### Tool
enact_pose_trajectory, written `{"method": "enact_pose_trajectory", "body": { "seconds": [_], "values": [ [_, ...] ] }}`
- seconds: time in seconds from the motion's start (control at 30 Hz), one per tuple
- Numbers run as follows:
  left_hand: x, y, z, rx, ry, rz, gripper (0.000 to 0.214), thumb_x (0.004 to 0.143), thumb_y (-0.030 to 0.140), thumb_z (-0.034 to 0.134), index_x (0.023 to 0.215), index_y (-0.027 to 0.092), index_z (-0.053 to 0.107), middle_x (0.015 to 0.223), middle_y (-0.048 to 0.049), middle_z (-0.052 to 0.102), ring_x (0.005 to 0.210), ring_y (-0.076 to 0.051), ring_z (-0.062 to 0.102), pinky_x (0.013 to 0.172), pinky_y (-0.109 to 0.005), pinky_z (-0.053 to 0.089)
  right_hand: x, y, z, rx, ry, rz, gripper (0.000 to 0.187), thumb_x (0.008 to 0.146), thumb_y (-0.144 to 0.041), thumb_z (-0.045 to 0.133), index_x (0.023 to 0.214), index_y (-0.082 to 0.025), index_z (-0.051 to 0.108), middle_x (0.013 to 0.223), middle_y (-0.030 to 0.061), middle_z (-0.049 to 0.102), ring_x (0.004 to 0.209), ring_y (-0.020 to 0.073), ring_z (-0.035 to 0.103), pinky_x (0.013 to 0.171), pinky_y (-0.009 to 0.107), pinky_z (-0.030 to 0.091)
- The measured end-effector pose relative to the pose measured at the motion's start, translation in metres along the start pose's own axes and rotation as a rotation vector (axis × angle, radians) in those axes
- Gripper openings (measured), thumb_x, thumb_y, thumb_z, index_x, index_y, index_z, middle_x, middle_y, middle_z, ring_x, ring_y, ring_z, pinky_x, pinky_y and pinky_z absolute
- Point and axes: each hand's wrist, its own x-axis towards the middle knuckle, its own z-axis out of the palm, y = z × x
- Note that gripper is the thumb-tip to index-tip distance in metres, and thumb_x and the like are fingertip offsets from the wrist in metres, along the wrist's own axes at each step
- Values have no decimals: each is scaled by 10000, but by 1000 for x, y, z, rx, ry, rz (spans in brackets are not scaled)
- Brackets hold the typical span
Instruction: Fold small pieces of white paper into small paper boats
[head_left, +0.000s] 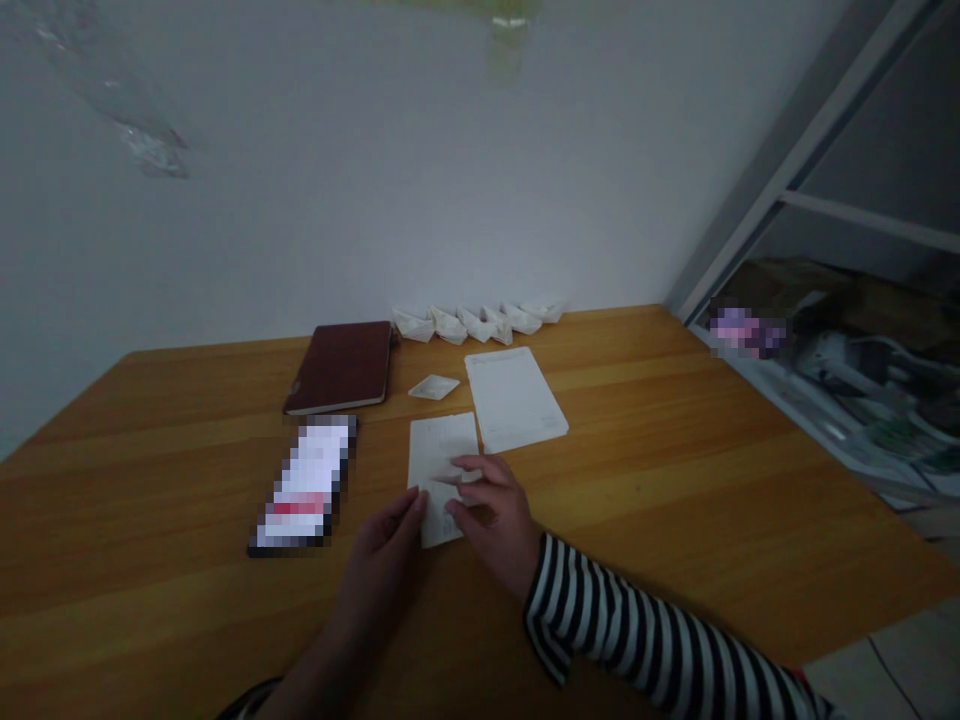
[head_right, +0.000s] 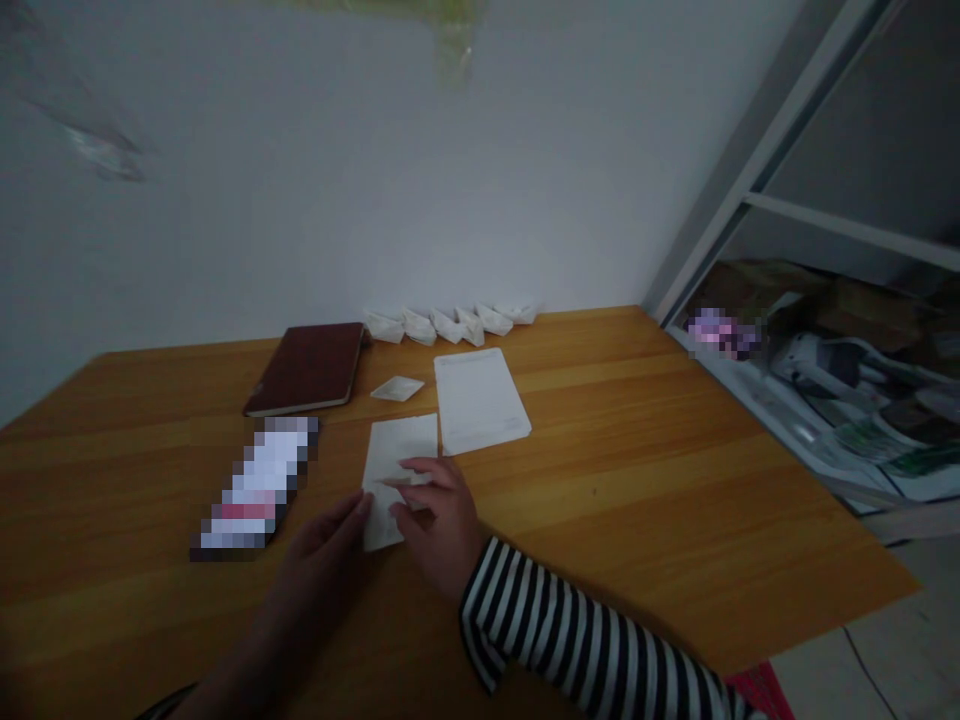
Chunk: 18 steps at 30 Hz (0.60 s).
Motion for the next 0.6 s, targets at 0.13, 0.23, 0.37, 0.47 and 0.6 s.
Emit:
{"method": "enact_pose_trajectory", "body": {
  "seconds": [0.13, 0.23, 0.37, 0.47, 0.6],
  "values": [
    [-3, 0, 5, -97, 4, -37, 404, 682, 337, 832, 1023, 149, 721, 877, -69, 781, 832, -238, 731, 750, -311, 570, -2, -4, -4, -217, -54, -163, 290, 917, -194, 567, 1163, -276, 697, 1326, 25, 644, 1264, 203, 530, 1062, 420, 423],
    [-4, 0, 9, -135, 9, -4, 358, 674, 326, 833, 966, 138, 744, 874, -80, 783, 832, -235, 732, 784, -318, 566, -4, -5, -7, -337, -121, -266, 326, 951, -182, 516, 1234, -278, 647, 1279, 14, 678, 1304, 195, 521, 1123, 475, 340],
    [-2, -1, 10, -147, 35, 39, 344, 670, 350, 829, 907, 110, 761, 860, -103, 782, 792, -228, 730, 771, -315, 564, -6, -7, -8, -432, -169, -362, 393, 976, -154, 452, 1338, -264, 560, 1291, 37, 667, 1347, 210, 487, 1179, 553, 216],
    [1, -4, 7, -131, 29, 57, 329, 701, 364, 806, 919, 123, 765, 871, -94, 784, 780, -212, 727, 774, -302, 554, -8, -8, -7, -460, -176, -406, 411, 990, -146, 421, 1378, -241, 518, 1296, 55, 662, 1330, 213, 508, 1190, 557, 204],
    [2, -7, 3, -68, -5, 90, 301, 760, 374, 759, 949, 139, 763, 920, -85, 783, 849, -206, 719, 814, -287, 534, -10, -7, -5, -487, -168, -436, 429, 997, -142, 410, 1413, -222, 476, 1285, 70, 668, 1311, 217, 529, 1195, 562, 205]
  ]
}}
